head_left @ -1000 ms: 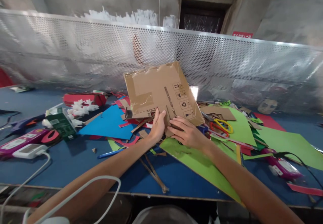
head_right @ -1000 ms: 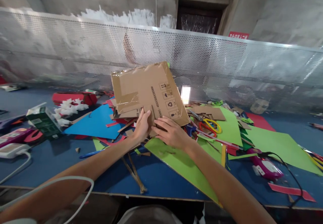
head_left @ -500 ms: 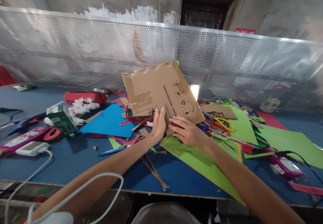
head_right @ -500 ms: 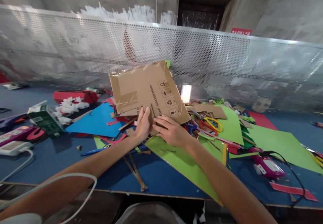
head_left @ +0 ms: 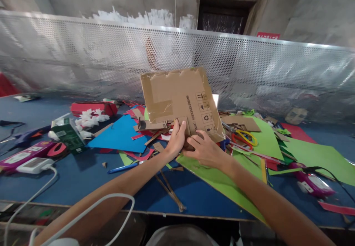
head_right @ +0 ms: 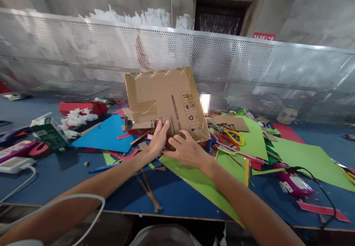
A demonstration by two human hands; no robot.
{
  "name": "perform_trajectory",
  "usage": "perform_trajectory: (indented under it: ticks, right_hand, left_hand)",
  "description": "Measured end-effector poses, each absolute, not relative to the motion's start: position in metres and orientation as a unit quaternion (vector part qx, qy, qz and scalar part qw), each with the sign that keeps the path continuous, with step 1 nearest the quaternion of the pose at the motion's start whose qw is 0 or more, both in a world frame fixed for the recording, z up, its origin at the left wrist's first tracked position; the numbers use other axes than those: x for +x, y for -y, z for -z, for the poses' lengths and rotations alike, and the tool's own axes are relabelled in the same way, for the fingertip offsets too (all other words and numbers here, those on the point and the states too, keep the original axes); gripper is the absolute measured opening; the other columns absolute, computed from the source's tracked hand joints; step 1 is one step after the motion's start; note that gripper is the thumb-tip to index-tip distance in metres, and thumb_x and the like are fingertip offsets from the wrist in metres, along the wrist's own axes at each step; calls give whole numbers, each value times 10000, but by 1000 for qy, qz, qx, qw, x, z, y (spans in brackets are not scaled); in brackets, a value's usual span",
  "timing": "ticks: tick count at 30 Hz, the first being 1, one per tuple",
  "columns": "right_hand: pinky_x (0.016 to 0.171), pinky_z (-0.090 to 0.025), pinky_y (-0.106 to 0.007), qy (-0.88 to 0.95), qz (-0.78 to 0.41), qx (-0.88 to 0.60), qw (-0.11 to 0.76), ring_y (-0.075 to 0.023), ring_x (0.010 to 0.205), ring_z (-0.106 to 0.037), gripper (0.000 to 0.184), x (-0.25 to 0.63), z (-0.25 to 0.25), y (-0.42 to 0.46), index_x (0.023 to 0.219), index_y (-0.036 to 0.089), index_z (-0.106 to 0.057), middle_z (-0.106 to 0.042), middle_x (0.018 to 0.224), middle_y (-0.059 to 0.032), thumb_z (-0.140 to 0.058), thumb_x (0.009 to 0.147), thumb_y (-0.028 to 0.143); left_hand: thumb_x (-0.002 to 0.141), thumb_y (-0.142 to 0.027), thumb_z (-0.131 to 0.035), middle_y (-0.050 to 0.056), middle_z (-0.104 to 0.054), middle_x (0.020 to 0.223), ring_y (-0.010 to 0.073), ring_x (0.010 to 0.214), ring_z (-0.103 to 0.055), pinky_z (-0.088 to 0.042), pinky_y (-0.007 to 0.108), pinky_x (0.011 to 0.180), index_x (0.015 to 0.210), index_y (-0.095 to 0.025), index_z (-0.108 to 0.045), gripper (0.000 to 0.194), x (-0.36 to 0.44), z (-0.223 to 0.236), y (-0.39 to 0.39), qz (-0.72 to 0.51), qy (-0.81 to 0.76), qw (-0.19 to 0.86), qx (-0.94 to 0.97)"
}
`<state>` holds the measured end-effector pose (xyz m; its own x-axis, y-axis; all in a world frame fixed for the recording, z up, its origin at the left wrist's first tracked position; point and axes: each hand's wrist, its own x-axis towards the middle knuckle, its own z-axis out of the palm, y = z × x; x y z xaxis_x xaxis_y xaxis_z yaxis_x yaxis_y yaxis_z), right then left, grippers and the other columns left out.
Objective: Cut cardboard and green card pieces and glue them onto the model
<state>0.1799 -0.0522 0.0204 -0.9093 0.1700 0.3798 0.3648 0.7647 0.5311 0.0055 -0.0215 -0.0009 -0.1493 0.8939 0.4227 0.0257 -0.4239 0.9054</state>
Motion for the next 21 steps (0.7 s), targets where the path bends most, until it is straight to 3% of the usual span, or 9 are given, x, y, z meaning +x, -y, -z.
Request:
perform_trajectory:
  ticks: [4,12,21]
  right_hand:
    - [1093,-376,-563,926,306,-157,152,-253,1056,-514,274,178,-22,55,1162,311,-707,-596,1095,-78,-563,986,159]
    - [1092,-367,-571,924,303,-161,168,-244,1008,-528,244,176,-22,56,1144,284,-709,-608,1072,-72,-538,1017,167]
    - [1086,-393,-564,917,323,-161,170,-236,964,-534,251,178,-20,52,1126,280,-718,-631,1011,-58,-534,1014,151]
  left_hand:
    - [1033,-496,-467,110,-596,1437,246,1508,-398,-256,390,1272,1308,-218,-556,402,8,-11,31,-620,-434,346,555]
    - [1034,-496,-468,107,-632,1350,245,1408,-499,-320,382,1229,1211,-215,-566,346,8,-11,31,-615,-433,338,566]
    - [960,-534,-622,71,-679,1149,281,1234,-592,-396,411,1164,1103,-238,-628,329,8,-4,22,-653,-380,395,523]
